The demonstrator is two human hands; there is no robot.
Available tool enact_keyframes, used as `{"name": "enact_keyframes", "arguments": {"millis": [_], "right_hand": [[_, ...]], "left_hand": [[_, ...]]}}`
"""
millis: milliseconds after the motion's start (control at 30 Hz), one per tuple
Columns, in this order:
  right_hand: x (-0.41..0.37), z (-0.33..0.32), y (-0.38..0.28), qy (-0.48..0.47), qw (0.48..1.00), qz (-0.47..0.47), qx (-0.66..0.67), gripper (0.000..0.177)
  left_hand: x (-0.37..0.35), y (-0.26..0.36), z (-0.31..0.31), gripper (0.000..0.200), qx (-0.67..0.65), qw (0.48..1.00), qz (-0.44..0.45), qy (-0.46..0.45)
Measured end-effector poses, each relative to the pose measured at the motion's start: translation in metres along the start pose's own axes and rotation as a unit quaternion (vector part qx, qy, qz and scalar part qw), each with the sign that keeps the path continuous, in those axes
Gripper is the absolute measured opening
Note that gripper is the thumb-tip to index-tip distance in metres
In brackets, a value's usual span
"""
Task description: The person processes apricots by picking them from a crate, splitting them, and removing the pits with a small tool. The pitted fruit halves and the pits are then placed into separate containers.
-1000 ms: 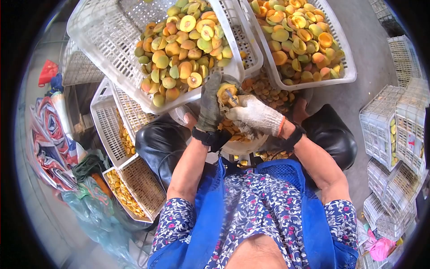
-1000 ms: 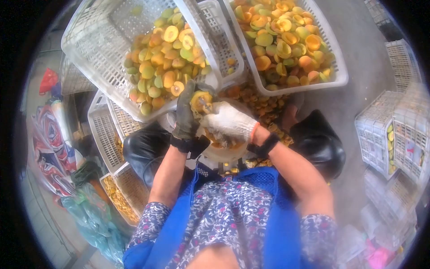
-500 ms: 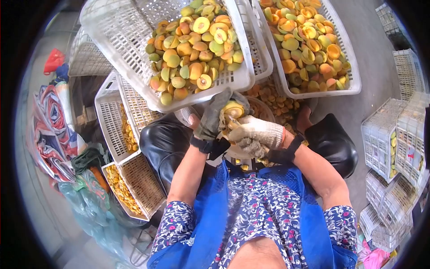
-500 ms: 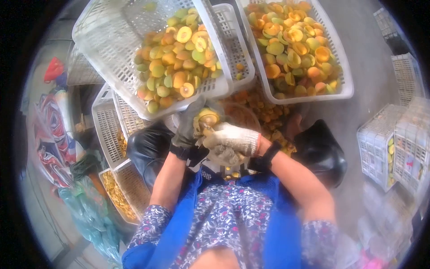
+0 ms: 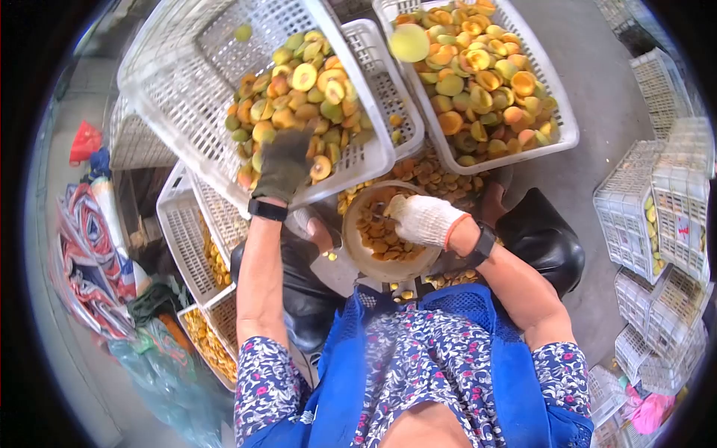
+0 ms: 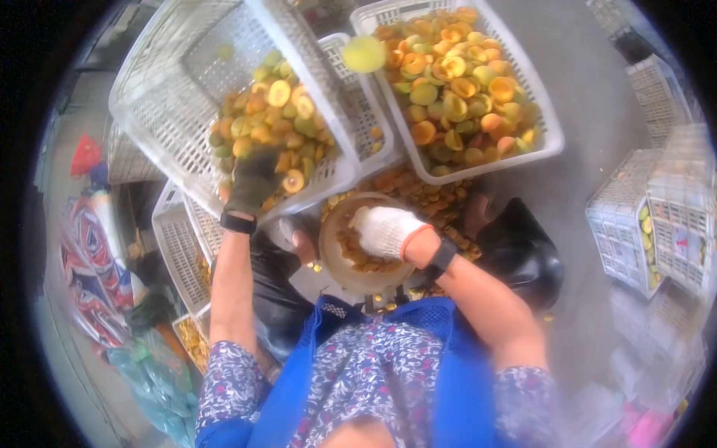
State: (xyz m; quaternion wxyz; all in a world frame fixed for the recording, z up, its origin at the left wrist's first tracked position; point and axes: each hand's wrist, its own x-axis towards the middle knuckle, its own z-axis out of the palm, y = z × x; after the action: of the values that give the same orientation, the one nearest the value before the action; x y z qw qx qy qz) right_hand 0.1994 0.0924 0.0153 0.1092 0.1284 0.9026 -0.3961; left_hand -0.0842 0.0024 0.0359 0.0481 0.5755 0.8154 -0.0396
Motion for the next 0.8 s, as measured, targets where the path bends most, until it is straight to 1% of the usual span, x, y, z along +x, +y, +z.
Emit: {"name": "enact_keyframes", "arguments": {"millis": [33, 67, 100, 133, 167, 233, 267, 300, 333, 367, 400, 433, 467, 500, 533, 567, 600, 667, 700, 767, 800], "right_hand": [[-0.002, -0.002, 0.0, 0.005, 1.0, 0.007, -0.001, 0.024], [-0.004, -0.005, -0.002, 0.015, 1.0, 0.013, 0.017, 0.024], [-0.006, -0.008, -0.006, 0.023, 0.999, 0.018, 0.036, 0.024], [-0.006, -0.017, -0.011, -0.002, 0.999, 0.024, 0.033, 0.025], [-0.006, -0.016, -0.009, -0.004, 0.999, 0.021, 0.033, 0.025], [0.001, -0.008, -0.002, 0.064, 0.996, -0.056, 0.03, 0.026], [0.008, -0.002, 0.004, 0.053, 0.996, -0.06, 0.032, 0.026], [0.018, 0.011, 0.018, 0.069, 0.991, -0.108, 0.028, 0.027], [0.013, -0.008, 0.004, 0.047, 0.997, -0.047, 0.046, 0.027], [0.009, -0.03, -0.009, 0.026, 0.998, 0.014, 0.063, 0.027], [0.009, -0.033, -0.007, 0.079, 0.994, -0.033, 0.062, 0.026], [0.004, -0.048, -0.018, 0.123, 0.982, -0.011, 0.144, 0.024], [0.006, -0.049, -0.019, 0.158, 0.971, -0.021, 0.176, 0.022], [0.009, -0.049, -0.019, 0.192, 0.959, -0.028, 0.206, 0.02], [0.012, -0.047, -0.019, 0.19, 0.959, -0.029, 0.209, 0.02], [0.016, -0.044, -0.019, 0.235, 0.946, -0.082, 0.208, 0.024], [0.017, -0.045, -0.022, 0.278, 0.929, -0.132, 0.207, 0.03], [0.01, -0.048, -0.032, 0.271, 0.935, -0.123, 0.192, 0.028], [0.011, -0.045, -0.031, 0.276, 0.936, -0.126, 0.179, 0.027], [0.012, -0.039, -0.029, 0.286, 0.937, -0.132, 0.151, 0.024], [0.012, -0.036, -0.027, 0.295, 0.937, -0.144, 0.117, 0.024]], "left_hand": [[-0.005, -0.016, 0.022, 0.049, 0.1, 0.994, 0.032, -0.039], [-0.006, -0.011, 0.021, 0.049, 0.099, 0.994, 0.038, -0.038], [-0.009, -0.008, 0.018, 0.053, 0.14, 0.989, 0.028, -0.041], [-0.012, -0.005, 0.016, 0.057, 0.181, 0.982, 0.015, -0.046], [-0.014, -0.005, 0.016, 0.057, 0.182, 0.982, 0.013, -0.047], [-0.012, -0.013, 0.014, 0.059, 0.125, 0.99, 0.014, -0.06], [-0.01, -0.016, 0.013, 0.059, 0.131, 0.99, 0.01, -0.059], [-0.009, -0.019, 0.014, 0.058, 0.105, 0.993, 0.011, -0.046], [-0.01, -0.02, 0.009, 0.058, 0.08, 0.996, 0.012, -0.031], [-0.013, -0.022, 0.003, 0.058, 0.086, 0.996, 0.007, -0.03], [-0.016, -0.02, -0.011, 0.059, -0.055, 0.998, -0.028, -0.017], [-0.02, -0.014, -0.025, 0.06, -0.195, 0.979, -0.061, -0.006], [-0.026, -0.003, -0.037, 0.066, -0.421, 0.905, -0.06, -0.005], [-0.034, 0.01, -0.048, 0.066, -0.418, 0.906, -0.062, -0.006], [-0.042, 0.024, -0.057, 0.067, -0.609, 0.789, -0.075, -0.023], [-0.047, 0.035, -0.06, 0.069, -0.769, 0.632, -0.083, -0.038], [-0.049, 0.044, -0.059, 0.069, -0.77, 0.632, -0.084, -0.04], [-0.053, 0.061, -0.055, 0.069, -0.853, 0.521, -0.028, -0.018], [-0.055, 0.069, -0.056, 0.069, -0.854, 0.519, -0.029, -0.021], [-0.058, 0.085, -0.06, 0.071, -0.864, 0.503, -0.039, 0.003], [-0.058, 0.089, -0.055, 0.074, -0.863, 0.504, -0.043, 0.001]]}}
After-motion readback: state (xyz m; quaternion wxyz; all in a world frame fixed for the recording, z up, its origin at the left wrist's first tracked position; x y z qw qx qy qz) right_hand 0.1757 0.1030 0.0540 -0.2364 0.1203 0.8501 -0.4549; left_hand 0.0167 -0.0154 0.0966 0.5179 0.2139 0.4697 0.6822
